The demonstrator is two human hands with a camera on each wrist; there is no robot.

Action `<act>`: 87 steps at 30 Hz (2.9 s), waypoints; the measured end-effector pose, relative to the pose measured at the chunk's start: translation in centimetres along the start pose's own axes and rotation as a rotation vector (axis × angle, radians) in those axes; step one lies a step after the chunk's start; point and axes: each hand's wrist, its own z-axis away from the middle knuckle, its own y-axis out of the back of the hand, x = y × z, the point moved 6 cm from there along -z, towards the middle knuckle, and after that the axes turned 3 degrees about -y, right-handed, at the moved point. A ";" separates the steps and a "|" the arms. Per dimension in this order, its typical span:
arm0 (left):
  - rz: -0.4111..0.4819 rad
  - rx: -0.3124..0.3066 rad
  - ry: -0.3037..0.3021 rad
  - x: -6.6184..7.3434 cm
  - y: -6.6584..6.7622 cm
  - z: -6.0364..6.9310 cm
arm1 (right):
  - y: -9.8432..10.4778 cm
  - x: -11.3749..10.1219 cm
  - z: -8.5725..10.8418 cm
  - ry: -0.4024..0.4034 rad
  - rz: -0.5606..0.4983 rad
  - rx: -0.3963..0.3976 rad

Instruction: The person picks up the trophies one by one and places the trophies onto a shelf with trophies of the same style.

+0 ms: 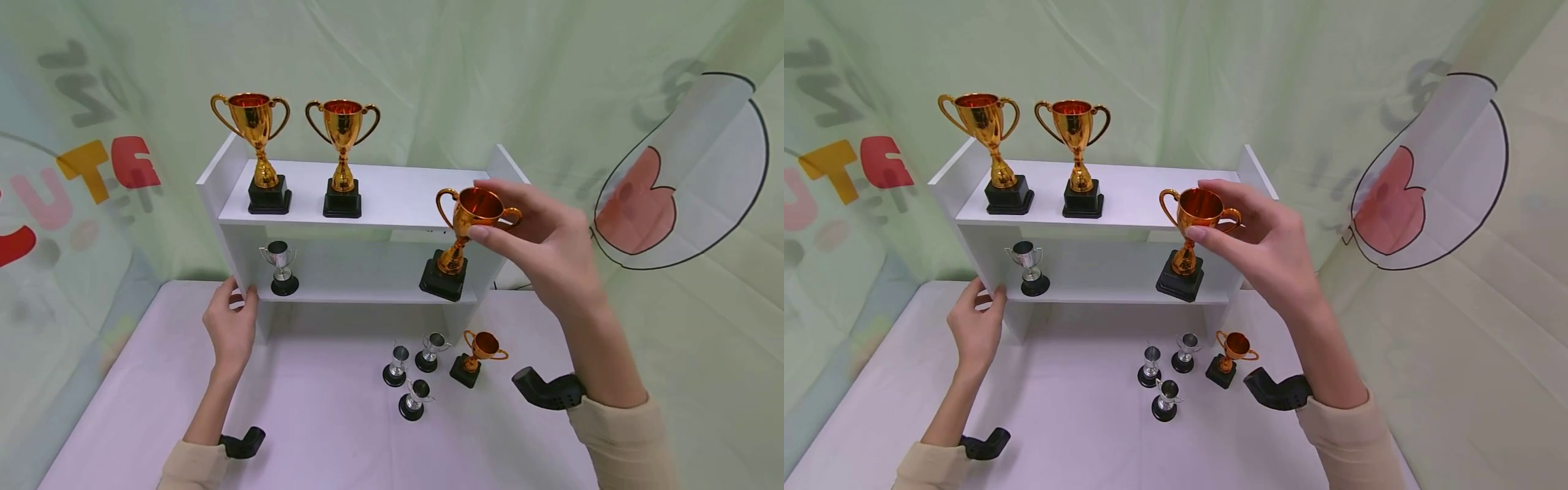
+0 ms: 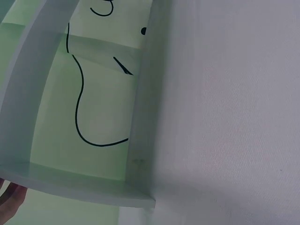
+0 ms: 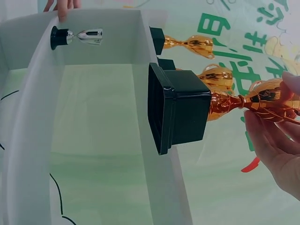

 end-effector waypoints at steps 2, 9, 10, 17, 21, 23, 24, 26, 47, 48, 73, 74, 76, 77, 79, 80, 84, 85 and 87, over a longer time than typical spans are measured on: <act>0.002 -0.001 -0.001 0.0 0.0 0.0 | 0.0 -0.3 -0.4 0.000 0.003 0.004; 0.010 0.002 0.007 0.0 0.0 0.0 | 0.3 -0.8 -1.5 -0.040 -0.012 0.024; 0.009 0.001 0.009 0.0 0.0 0.0 | 0.3 -0.8 -1.7 -0.050 -0.015 0.027; 0.005 -0.011 0.021 -0.1 0.0 -0.1 | 0.3 -0.9 -3.7 -0.101 0.046 0.039; 0.006 -0.008 0.018 -0.1 0.0 0.0 | 0.0 -1.0 -4.7 -0.108 0.057 0.028; 0.008 -0.008 0.016 -0.1 0.0 0.0 | 0.0 -0.9 -5.2 -0.100 0.029 0.015; 0.007 -0.009 0.014 -0.1 0.0 0.0 | -0.1 -0.9 -5.4 -0.095 0.007 0.008; 0.006 -0.011 0.012 -0.1 -0.1 0.0 | 0.0 -0.9 -5.8 -0.089 -0.026 -0.001; 0.011 -0.009 -0.009 -0.3 0.0 -0.1 | -0.9 0.6 -9.5 -0.116 -0.098 -0.007; 0.011 -0.008 -0.011 -0.3 0.0 -0.1 | -1.0 0.7 -9.6 -0.115 -0.107 -0.013; 0.003 -0.009 0.001 -0.1 0.0 -0.1 | -2.4 2.6 -12.0 -0.169 -0.279 -0.181; 0.002 -0.009 0.001 0.0 0.0 -0.1 | -2.3 2.7 -12.0 -0.168 -0.283 -0.182; 0.000 -0.009 0.002 0.0 0.0 -0.1 | -2.4 2.8 -12.1 -0.166 -0.294 -0.187; 0.000 -0.009 0.002 0.0 0.0 -0.1 | -2.4 2.9 -12.1 -0.165 -0.298 -0.190; 0.001 -0.010 0.002 0.0 0.0 -0.1 | -2.4 3.0 -12.1 -0.162 -0.306 -0.196; 0.002 -0.011 0.003 0.0 0.0 -0.1 | -2.4 3.0 -12.1 -0.161 -0.306 -0.200; 0.003 -0.014 0.002 -0.1 0.0 -0.1 | -2.2 3.3 -11.9 -0.161 -0.289 -0.206; 0.003 -0.014 0.001 -0.1 0.0 -0.1 | -2.1 3.4 -11.8 -0.160 -0.282 -0.206; 0.003 -0.015 0.001 -0.2 0.0 -0.1 | -1.9 3.5 -11.6 -0.155 -0.268 -0.203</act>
